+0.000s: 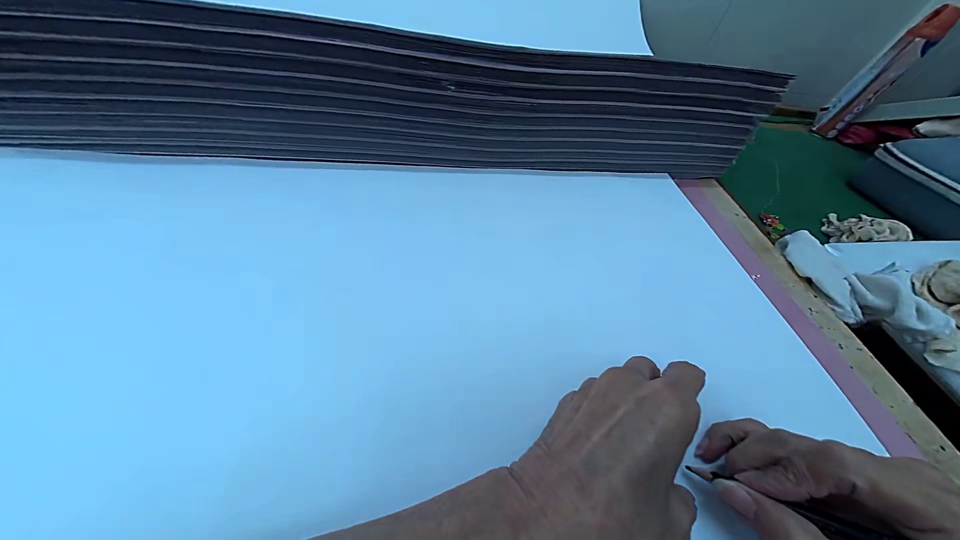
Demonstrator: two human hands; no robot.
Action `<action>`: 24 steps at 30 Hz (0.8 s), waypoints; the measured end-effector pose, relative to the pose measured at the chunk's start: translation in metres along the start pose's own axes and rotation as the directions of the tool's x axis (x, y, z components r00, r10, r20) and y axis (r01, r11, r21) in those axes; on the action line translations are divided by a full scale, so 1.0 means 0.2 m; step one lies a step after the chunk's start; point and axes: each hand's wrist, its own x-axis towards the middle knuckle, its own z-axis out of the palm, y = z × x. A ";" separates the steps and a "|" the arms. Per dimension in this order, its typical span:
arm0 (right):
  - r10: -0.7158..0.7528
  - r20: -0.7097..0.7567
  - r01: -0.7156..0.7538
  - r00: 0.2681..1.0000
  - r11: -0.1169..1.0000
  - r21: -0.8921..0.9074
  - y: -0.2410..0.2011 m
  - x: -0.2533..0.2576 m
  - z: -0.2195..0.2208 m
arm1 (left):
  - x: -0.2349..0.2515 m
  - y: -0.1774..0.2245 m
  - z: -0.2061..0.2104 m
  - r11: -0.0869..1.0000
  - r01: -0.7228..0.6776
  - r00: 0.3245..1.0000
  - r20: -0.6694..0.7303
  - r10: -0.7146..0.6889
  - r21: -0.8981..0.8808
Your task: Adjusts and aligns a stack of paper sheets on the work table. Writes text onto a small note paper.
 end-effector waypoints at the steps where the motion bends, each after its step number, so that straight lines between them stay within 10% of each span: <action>1: 0.002 0.008 -0.002 1.000 1.000 0.001 0.00 0.00 0.00 | 0.00 0.00 0.00 1.000 0.003 1.000 0.013 -0.003 -0.003; 24: 0.041 0.023 -0.040 0.999 0.999 -0.037 0.00 0.01 -0.01 | 0.00 -0.01 -0.01 1.000 -0.021 1.000 0.022 0.021 -0.017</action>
